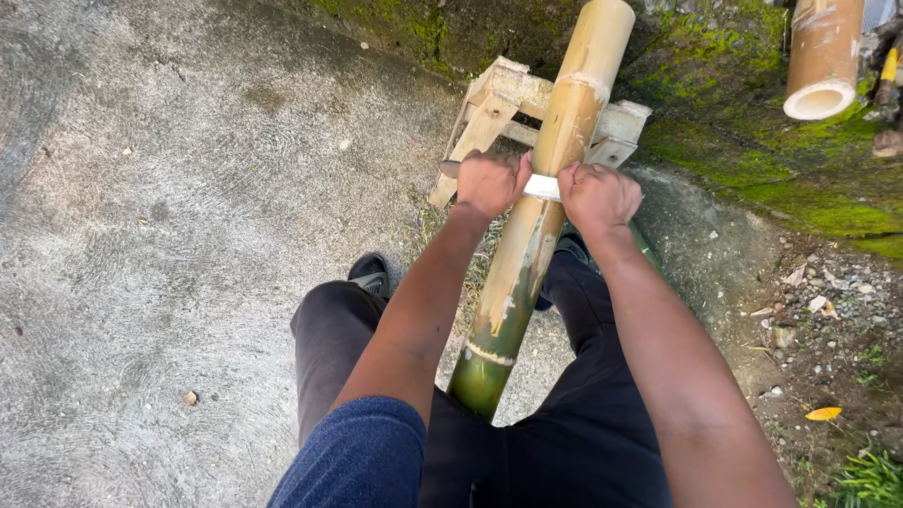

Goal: Scraping the outer skin of a bamboo pole with a knife to clean and prepare it.

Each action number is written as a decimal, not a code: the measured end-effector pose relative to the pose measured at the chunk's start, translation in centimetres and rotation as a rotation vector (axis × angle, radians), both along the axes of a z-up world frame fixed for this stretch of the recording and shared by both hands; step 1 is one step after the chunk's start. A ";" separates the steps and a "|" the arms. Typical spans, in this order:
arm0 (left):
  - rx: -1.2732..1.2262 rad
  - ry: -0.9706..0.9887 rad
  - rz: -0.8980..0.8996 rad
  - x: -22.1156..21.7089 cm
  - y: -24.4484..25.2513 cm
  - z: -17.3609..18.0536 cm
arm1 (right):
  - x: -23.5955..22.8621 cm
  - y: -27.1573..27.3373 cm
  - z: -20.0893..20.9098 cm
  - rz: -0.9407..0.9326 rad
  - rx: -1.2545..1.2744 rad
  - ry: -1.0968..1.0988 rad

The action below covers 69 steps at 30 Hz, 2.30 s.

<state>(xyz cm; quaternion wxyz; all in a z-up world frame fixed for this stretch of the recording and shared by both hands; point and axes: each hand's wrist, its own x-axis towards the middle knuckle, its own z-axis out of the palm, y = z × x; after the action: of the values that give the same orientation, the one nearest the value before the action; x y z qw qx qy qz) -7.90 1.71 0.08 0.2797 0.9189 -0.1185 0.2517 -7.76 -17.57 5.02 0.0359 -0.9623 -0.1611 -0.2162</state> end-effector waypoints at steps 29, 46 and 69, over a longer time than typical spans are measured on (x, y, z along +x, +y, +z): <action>0.098 0.201 -0.069 -9.9 2.4 1.5 | -9.5 1.7 0.0 -0.013 0.000 0.141; 0.122 0.127 -0.087 -9.8 2.2 0.6 | -9.3 1.1 -0.5 0.022 0.013 0.064; 0.062 0.183 -0.133 -16.9 3.4 2.4 | -16.5 3.0 1.8 0.107 0.127 0.008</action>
<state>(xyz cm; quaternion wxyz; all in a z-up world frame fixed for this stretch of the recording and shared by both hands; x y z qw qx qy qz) -24.83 5.12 2.44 0.2769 0.9363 -0.1609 0.1441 -24.25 -14.55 6.78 0.1091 -0.9490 -0.1979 -0.2198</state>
